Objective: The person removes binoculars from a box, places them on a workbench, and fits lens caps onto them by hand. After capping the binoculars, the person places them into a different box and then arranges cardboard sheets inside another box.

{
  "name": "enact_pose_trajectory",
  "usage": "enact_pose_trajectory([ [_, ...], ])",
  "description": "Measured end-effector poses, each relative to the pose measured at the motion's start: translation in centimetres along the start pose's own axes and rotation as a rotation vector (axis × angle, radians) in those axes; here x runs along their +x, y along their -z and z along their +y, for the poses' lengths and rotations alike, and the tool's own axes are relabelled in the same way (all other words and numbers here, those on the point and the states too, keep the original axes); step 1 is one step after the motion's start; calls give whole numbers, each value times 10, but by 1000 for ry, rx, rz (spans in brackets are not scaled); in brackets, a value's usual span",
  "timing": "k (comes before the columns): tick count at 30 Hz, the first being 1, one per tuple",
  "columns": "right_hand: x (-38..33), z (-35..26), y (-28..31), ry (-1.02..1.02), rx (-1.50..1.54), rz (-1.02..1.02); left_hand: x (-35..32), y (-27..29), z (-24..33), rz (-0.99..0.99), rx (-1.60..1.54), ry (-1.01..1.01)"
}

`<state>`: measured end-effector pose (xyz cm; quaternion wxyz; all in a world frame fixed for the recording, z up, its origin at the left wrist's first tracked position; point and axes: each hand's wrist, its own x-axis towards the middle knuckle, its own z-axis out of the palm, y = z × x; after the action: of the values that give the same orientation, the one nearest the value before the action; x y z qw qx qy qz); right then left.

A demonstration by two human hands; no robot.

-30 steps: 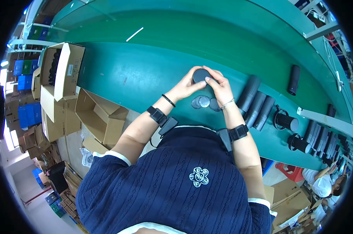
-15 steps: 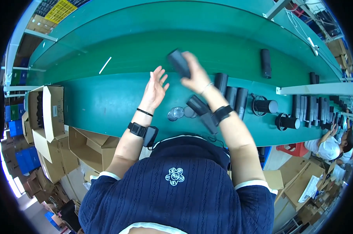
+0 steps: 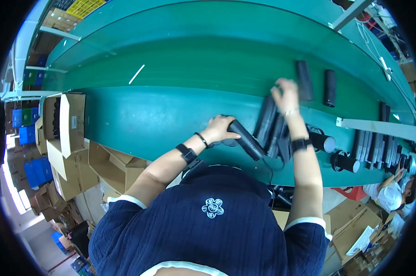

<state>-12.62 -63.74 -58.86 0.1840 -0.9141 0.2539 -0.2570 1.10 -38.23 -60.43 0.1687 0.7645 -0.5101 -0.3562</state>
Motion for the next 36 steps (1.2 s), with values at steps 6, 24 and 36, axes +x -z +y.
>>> enact_pose_trajectory([
  [6,-97,-115,3,-87,-80,-804,6,-6,11,167,-170,-108],
  [24,-67,-166,-2,-481,1269,-390,-58,46,-11,302,-513,-437],
  [36,-84,-151,-19,-525,1247,-391,-64,24,-9,321,-349,-440],
])
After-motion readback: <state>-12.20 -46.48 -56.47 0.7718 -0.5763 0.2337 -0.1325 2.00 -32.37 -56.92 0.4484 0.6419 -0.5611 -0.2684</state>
